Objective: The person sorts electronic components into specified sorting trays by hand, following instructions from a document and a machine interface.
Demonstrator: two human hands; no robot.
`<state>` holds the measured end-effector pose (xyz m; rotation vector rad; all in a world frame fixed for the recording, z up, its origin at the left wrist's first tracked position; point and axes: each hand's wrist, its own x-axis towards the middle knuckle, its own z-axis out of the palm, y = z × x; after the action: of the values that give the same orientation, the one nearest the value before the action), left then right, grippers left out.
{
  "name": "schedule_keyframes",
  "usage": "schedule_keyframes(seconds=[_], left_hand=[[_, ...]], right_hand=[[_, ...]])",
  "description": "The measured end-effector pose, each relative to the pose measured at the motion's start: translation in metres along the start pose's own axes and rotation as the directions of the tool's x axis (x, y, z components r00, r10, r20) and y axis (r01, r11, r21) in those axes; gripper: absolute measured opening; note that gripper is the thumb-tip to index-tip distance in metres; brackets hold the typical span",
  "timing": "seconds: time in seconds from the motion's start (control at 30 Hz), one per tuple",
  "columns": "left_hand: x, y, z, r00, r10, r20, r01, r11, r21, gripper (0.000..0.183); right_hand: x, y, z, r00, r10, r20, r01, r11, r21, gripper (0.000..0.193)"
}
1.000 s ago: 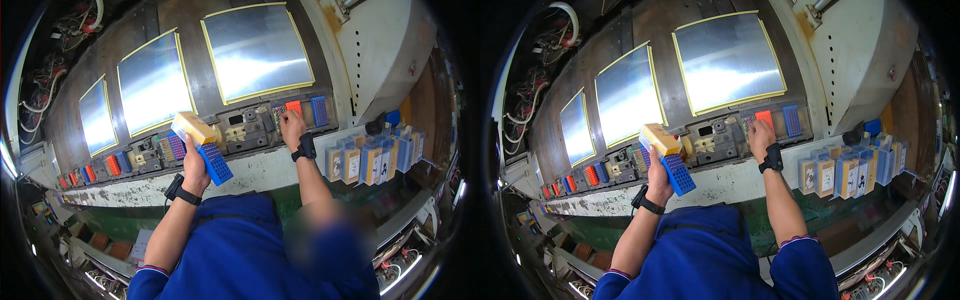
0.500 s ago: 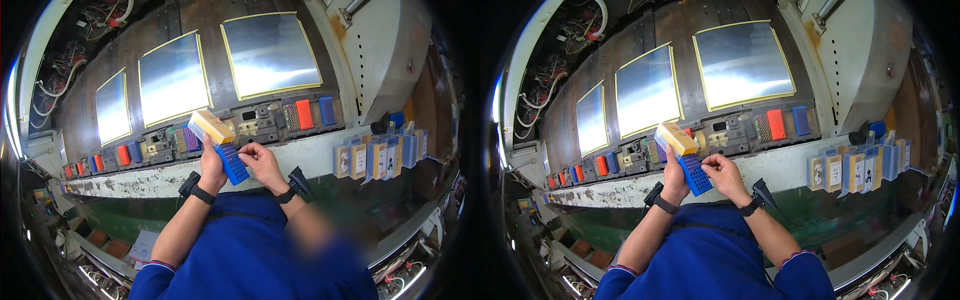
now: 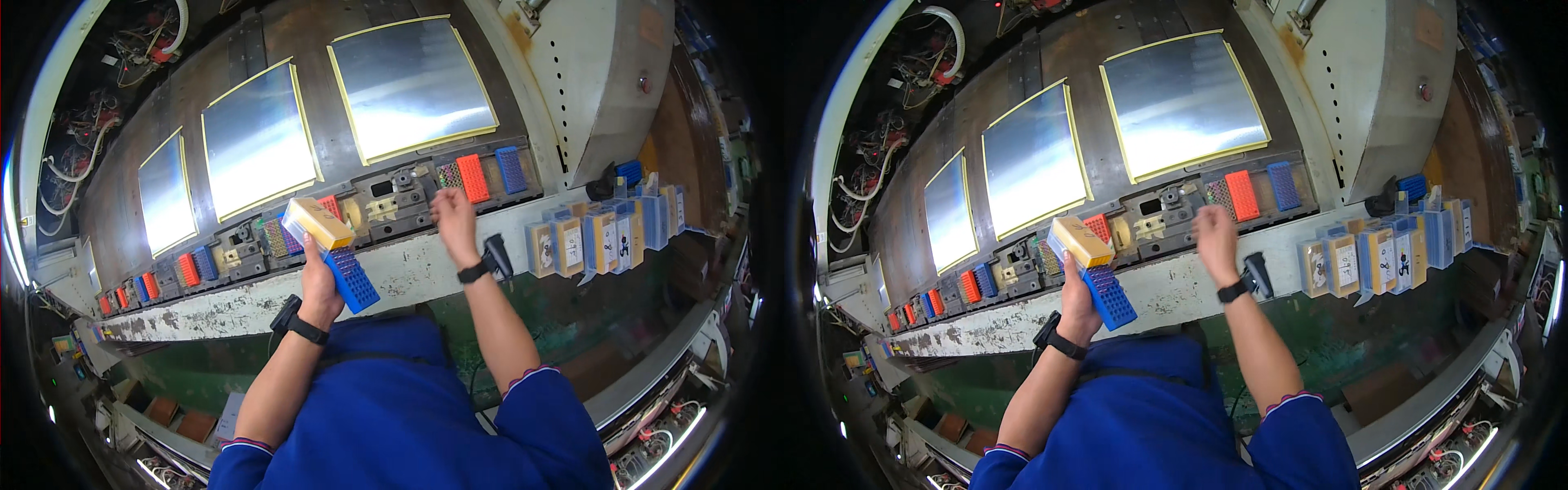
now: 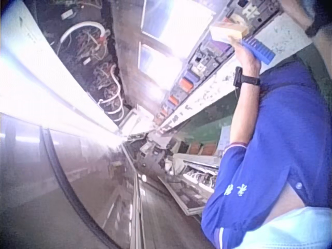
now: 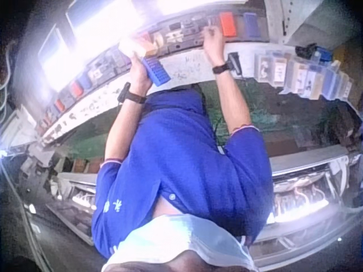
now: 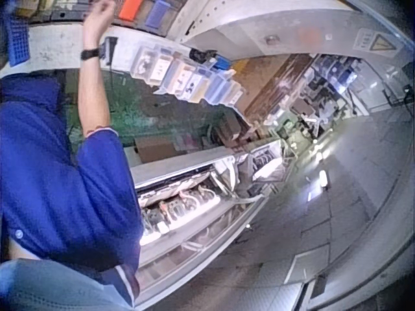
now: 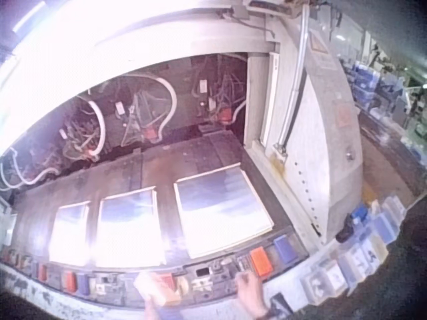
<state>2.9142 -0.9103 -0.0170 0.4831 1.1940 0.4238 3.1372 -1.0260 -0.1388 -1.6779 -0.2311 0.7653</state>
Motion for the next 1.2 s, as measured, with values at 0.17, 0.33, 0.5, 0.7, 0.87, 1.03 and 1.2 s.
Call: schedule_keyframes(seconds=[0.17,0.33,0.5,0.7,0.87,1.03,1.2], left_hand=[[0.008,0.005,-0.007,1.000,-0.027,-0.011,0.027,0.999,0.023,0.070],[0.022,0.013,-0.009,0.997,-0.054,-0.049,0.055,0.998,0.017,0.069],[0.037,0.017,-0.001,0.994,-0.063,-0.087,0.063,0.998,-0.005,0.069],[0.044,0.022,0.012,0.995,-0.075,-0.061,0.076,0.997,0.010,0.069],[0.046,0.030,0.017,0.999,-0.038,-0.013,0.038,0.999,-0.013,0.065],[0.026,0.033,0.002,0.998,0.062,0.017,-0.061,0.998,-0.035,0.067],[0.010,0.036,-0.032,0.984,0.167,-0.061,-0.170,0.984,-0.046,0.071]], right_hand=[[0.058,0.014,-0.040,0.961,-0.242,-0.137,0.155,0.874,-0.460,0.011],[0.062,0.016,-0.042,0.963,-0.248,-0.105,0.161,0.845,-0.510,0.011],[0.063,0.026,-0.037,0.945,-0.326,-0.030,0.219,0.697,-0.683,0.009],[0.068,0.026,-0.038,0.919,-0.391,0.053,0.297,0.596,-0.746,0.009],[0.066,0.018,-0.043,0.926,-0.367,0.085,0.304,0.594,-0.745,0.015],[-0.007,-0.044,0.015,0.993,0.002,0.118,0.033,0.954,-0.297,0.013],[-0.114,-0.073,0.108,0.846,-0.036,0.532,0.043,0.999,0.001,0.013]])
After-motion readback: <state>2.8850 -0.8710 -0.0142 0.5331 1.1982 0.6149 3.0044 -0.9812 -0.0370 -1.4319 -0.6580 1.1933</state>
